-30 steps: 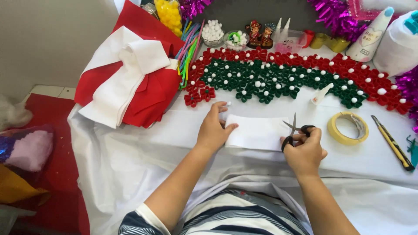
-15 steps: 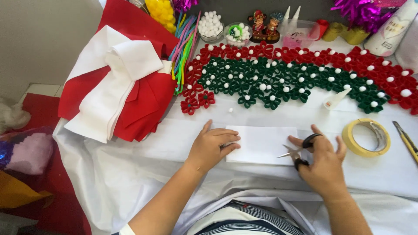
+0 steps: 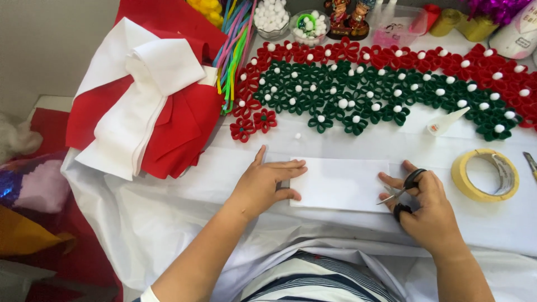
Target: Cut white fabric into small square and rectangular pieces using scissors for craft preparation.
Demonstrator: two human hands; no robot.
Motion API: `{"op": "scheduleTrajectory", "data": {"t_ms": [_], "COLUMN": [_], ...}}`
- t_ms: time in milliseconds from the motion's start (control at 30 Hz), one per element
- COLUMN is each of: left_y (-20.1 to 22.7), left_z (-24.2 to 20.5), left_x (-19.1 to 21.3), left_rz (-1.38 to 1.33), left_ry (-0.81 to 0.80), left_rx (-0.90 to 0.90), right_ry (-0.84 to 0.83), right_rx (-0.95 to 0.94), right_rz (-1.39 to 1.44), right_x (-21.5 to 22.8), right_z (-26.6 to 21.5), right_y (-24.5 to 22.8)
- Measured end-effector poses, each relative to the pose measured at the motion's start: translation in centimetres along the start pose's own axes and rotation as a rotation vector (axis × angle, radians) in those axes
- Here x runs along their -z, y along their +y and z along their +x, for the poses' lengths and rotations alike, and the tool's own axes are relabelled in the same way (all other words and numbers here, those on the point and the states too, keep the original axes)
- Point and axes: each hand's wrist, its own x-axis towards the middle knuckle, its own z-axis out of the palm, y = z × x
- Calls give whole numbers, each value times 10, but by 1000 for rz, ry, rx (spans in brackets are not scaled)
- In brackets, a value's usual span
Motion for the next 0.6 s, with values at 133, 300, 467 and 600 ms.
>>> {"op": "scheduleTrajectory", "data": {"t_ms": [133,300,467,600], "left_y": [-4,15,7,15], "left_z": [-1,-2,-22,-35], "left_x": [0,8,-5,0], "left_rz": [77,85,102,146], "left_ry": [-58,-121,41,52], "left_rx": [-36,150,-36,-149], "right_ry": [-3,-11,121,361], "right_rx": [-20,-288,11,267], "right_rz": [-5,-32,-48,-251], "right_x": [0,-2,-3,-11], "right_z": [0,4,-5,-22], "right_y": [-4,-17,-17,-26]}}
